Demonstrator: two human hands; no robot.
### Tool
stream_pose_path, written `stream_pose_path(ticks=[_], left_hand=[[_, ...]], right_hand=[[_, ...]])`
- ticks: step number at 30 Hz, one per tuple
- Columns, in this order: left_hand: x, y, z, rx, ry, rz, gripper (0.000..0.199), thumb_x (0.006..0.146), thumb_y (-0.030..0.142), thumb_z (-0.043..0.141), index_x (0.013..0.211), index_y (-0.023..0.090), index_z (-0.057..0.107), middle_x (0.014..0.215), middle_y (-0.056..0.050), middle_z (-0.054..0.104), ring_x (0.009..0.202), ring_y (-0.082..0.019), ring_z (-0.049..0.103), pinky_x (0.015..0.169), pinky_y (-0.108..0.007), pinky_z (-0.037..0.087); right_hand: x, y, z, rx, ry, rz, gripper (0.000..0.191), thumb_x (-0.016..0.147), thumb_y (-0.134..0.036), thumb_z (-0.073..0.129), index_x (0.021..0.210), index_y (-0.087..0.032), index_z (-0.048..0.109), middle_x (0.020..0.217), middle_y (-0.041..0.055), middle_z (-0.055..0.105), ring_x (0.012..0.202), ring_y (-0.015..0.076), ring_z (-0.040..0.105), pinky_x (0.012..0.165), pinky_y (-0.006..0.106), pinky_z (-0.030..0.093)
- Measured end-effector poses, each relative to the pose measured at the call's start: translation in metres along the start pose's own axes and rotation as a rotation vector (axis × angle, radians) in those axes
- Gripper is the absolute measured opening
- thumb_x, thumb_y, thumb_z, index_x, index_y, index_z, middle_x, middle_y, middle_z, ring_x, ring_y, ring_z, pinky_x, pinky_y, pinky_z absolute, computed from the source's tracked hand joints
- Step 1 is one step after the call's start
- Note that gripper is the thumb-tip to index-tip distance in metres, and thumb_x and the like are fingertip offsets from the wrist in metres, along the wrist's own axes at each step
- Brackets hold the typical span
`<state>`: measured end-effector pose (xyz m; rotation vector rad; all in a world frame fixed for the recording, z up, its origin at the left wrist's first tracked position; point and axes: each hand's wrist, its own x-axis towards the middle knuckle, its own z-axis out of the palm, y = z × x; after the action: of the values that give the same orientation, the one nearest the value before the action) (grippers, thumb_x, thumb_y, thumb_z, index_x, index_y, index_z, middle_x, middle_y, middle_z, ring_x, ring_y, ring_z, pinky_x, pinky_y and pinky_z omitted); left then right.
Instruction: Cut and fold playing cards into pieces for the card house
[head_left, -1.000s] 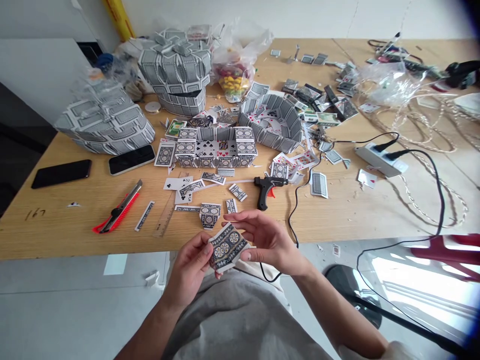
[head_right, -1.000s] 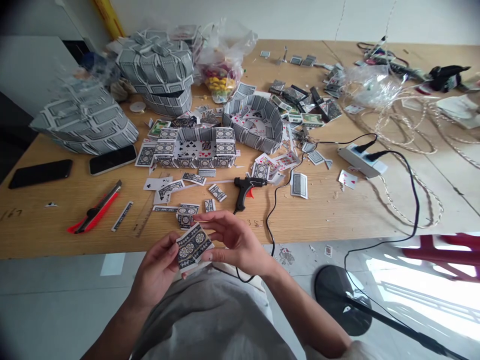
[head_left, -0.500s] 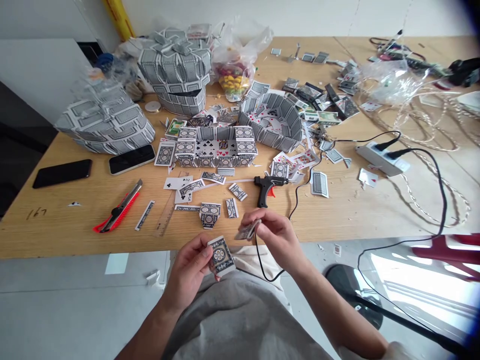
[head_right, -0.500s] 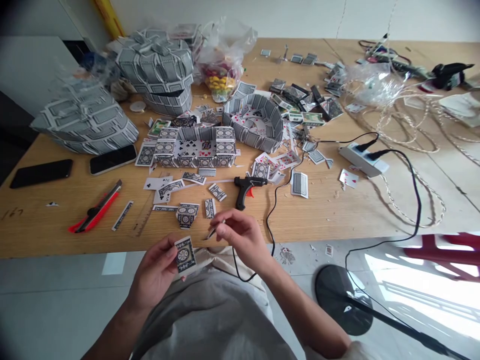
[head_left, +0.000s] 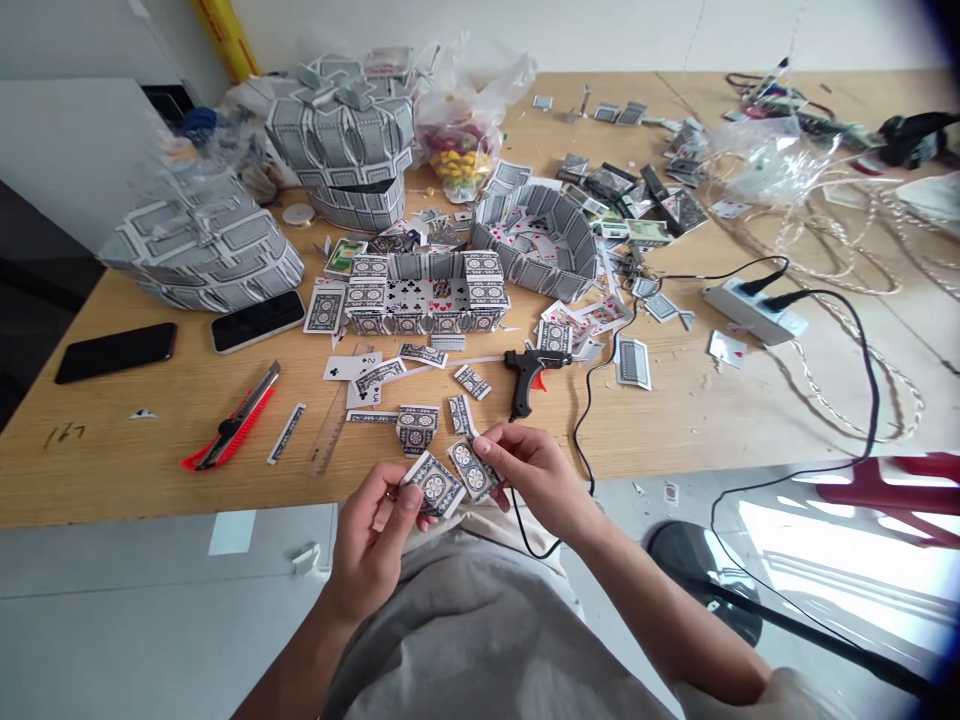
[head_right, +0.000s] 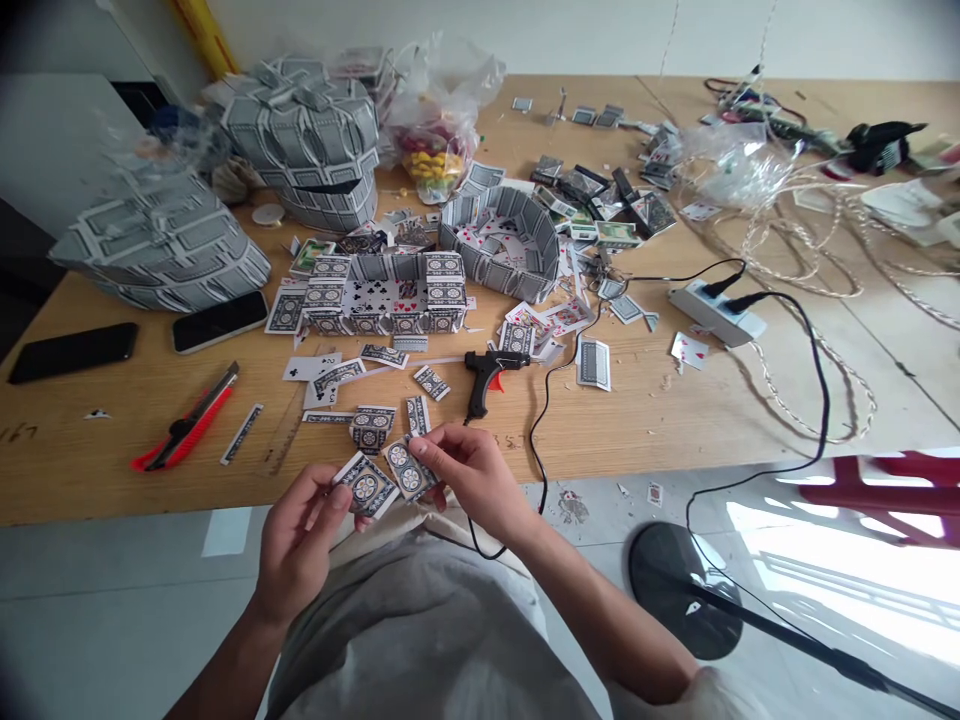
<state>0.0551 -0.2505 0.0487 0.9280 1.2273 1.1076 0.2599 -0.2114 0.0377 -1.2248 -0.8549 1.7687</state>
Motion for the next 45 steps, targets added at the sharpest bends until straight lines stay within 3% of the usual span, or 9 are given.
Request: stream_pose_path(ticks=[8, 16, 21, 28, 31, 34, 39, 43, 45], left_hand=[[0.002, -0.002, -0.003, 0.039, -0.159, -0.084, 0.038, 0.098, 0.054, 0.075, 0.085, 0.019, 0.068, 0.075, -0.003, 0.071, 0.068, -0.017, 0.061, 0.069, -0.027, 0.051], [0.011, -0.006, -0.026, 0.227, -0.368, -0.056, 0.037, 0.107, 0.051, 0.062, 0.087, 0.02, 0.066, 0.08, -0.005, 0.073, 0.071, -0.017, 0.066, 0.07, -0.027, 0.05], [0.013, -0.005, -0.031, 0.277, -0.398, -0.019, 0.036, 0.109, 0.048, 0.06, 0.087, 0.02, 0.065, 0.079, -0.003, 0.071, 0.068, -0.015, 0.066, 0.067, -0.026, 0.052], [0.013, -0.016, -0.027, 0.275, -0.366, 0.049, 0.028, 0.111, 0.042, 0.06, 0.093, 0.02, 0.064, 0.079, 0.0, 0.072, 0.071, -0.013, 0.069, 0.072, -0.023, 0.053], [0.012, -0.022, -0.026, 0.26, -0.326, 0.112, 0.025, 0.11, 0.039, 0.061, 0.095, 0.02, 0.065, 0.084, 0.0, 0.073, 0.074, -0.014, 0.07, 0.072, -0.023, 0.054], [0.011, -0.026, -0.028, 0.276, -0.294, 0.152, 0.02, 0.109, 0.036, 0.063, 0.096, 0.02, 0.067, 0.09, -0.001, 0.074, 0.079, -0.013, 0.07, 0.074, -0.022, 0.053], [0.011, -0.031, -0.03, 0.263, -0.303, 0.23, 0.009, 0.105, 0.028, 0.069, 0.113, 0.022, 0.071, 0.113, -0.005, 0.075, 0.1, -0.017, 0.072, 0.092, -0.026, 0.056], [0.015, -0.027, -0.031, 0.141, -0.277, 0.319, 0.061, 0.096, 0.025, 0.08, 0.153, 0.029, 0.057, 0.152, -0.013, 0.062, 0.133, -0.027, 0.066, 0.112, -0.037, 0.056], [0.017, -0.024, -0.034, 0.153, -0.334, 0.342, 0.066, 0.096, 0.022, 0.08, 0.157, 0.029, 0.056, 0.161, -0.015, 0.055, 0.144, -0.032, 0.06, 0.118, -0.043, 0.053]], right_hand=[[0.001, 0.002, 0.005, -0.008, 0.004, -0.056, 0.048, 0.08, -0.063, 0.091, 0.08, -0.018, 0.074, 0.065, -0.0009, 0.067, 0.048, 0.0109, 0.057, 0.041, 0.023, 0.05], [0.0, 0.006, 0.009, -0.118, 0.094, -0.125, 0.045, 0.082, -0.061, 0.09, 0.087, -0.018, 0.079, 0.062, 0.0, 0.067, 0.046, 0.0119, 0.057, 0.041, 0.024, 0.048], [-0.001, 0.007, 0.011, -0.136, 0.109, -0.132, 0.046, 0.081, -0.061, 0.09, 0.089, -0.017, 0.081, 0.061, 0.0001, 0.066, 0.045, 0.0114, 0.055, 0.04, 0.024, 0.045], [-0.007, 0.008, 0.011, -0.338, 0.047, -0.247, 0.047, 0.095, -0.055, 0.082, 0.124, -0.019, 0.083, 0.08, 0.003, 0.074, 0.059, 0.0118, 0.06, 0.053, 0.024, 0.05], [-0.012, 0.005, 0.006, -0.507, -0.047, -0.363, 0.074, 0.082, -0.053, 0.095, 0.146, -0.024, 0.072, 0.098, 0.0039, 0.076, 0.074, 0.0146, 0.062, 0.067, 0.027, 0.054], [-0.016, 0.001, 0.001, -0.634, -0.123, -0.359, 0.099, 0.071, -0.05, 0.103, 0.156, -0.024, 0.06, 0.114, 0.0055, 0.077, 0.078, 0.0158, 0.061, 0.074, 0.032, 0.057], [-0.019, -0.001, 0.001, -0.657, -0.139, -0.284, 0.081, 0.082, -0.039, 0.095, 0.152, -0.023, 0.058, 0.116, 0.0059, 0.078, 0.083, 0.0176, 0.067, 0.081, 0.036, 0.059], [-0.018, 0.0, 0.003, -0.582, -0.197, -0.387, 0.073, 0.082, -0.036, 0.096, 0.147, -0.025, 0.065, 0.137, 0.0106, 0.07, 0.108, 0.0224, 0.07, 0.085, 0.034, 0.062], [-0.017, 0.001, 0.003, -0.56, -0.214, -0.454, 0.07, 0.083, -0.036, 0.096, 0.146, -0.027, 0.067, 0.141, 0.0109, 0.064, 0.114, 0.0226, 0.069, 0.088, 0.033, 0.063]])
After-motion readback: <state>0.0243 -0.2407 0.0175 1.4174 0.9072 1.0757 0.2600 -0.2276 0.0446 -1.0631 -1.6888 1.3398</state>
